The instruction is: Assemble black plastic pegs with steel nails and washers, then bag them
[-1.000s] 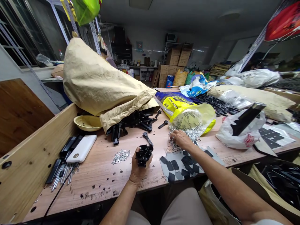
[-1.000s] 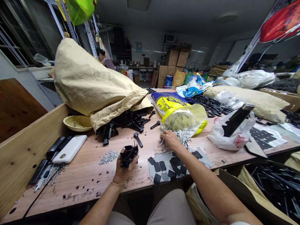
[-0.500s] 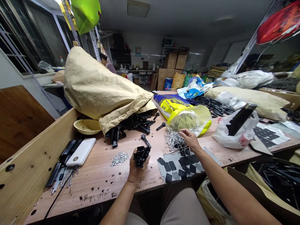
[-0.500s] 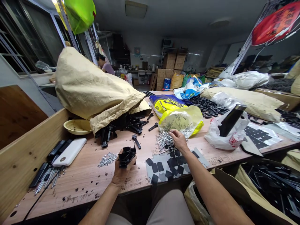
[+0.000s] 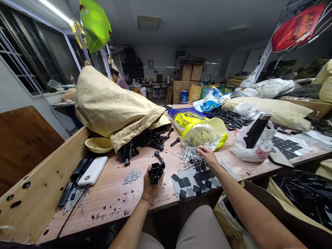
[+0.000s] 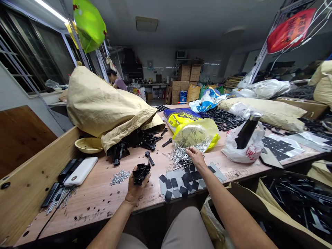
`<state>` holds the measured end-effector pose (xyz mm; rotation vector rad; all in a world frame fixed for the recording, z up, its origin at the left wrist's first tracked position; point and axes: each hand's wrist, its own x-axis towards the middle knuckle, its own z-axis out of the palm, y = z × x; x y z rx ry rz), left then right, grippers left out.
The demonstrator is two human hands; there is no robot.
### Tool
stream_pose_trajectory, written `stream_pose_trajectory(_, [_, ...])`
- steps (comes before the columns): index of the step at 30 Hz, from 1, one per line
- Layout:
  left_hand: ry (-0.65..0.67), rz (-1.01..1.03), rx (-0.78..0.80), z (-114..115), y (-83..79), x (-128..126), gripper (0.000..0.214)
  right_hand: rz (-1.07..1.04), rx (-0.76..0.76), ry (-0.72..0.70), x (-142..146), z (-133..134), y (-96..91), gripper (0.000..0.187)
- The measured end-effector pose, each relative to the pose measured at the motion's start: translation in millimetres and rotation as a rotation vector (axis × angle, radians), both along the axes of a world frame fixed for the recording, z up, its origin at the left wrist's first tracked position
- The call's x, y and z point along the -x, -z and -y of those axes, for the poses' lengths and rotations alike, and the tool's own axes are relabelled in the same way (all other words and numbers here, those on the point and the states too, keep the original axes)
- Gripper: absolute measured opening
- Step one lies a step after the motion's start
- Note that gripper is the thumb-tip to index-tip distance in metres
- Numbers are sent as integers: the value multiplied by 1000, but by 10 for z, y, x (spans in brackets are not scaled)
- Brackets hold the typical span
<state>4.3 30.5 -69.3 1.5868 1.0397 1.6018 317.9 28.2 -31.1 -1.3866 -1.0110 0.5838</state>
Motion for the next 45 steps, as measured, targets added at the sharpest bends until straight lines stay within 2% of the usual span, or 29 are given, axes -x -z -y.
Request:
stream_pose_trajectory(4, [20, -1, -33, 9, -25, -20, 44, -28, -27, -73, 95, 97, -143, 51])
stream_pose_trajectory(7, [15, -5, -40, 61, -77, -67, 47, -56, -47, -150, 239, 204, -337, 51])
stream_pose_trajectory(10, [-14, 19, -77, 143, -151, -124, 50, -76, -69, -253, 474, 362, -609, 46])
stream_pose_trajectory(14, [57, -45, -79, 221, -265, -155, 42, -9, -112, -441, 869, 608, -978, 34])
stream_pose_trajectory(17, [86, -102, -70, 252, -326, -140, 35, 48, -140, -509, 1122, 742, -1127, 28])
stream_pose_trajectory(20, [113, -164, -106, 282, -360, -123, 31, 142, -166, -496, 1280, 815, -1169, 24])
stream_pose_trajectory(24, [116, -221, -174, 337, -429, -116, 30, 388, -225, -441, 1381, 891, -1202, 17])
stream_pose_trajectory(28, [150, -242, -161, 402, -539, -117, 32, 576, -273, -486, 1414, 943, -1217, 14])
stream_pose_trajectory(34, [180, -176, -62, 466, -618, -154, 35, 590, -270, -452, 1399, 916, -1192, 16])
stream_pose_trajectory(41, [182, -196, -88, 465, -694, -115, 33, 800, -257, -552, 1365, 976, -1211, 15])
stream_pose_trajectory(45, [153, -196, -80, 460, -724, -113, 38, 771, -231, -524, 1312, 1051, -1238, 21])
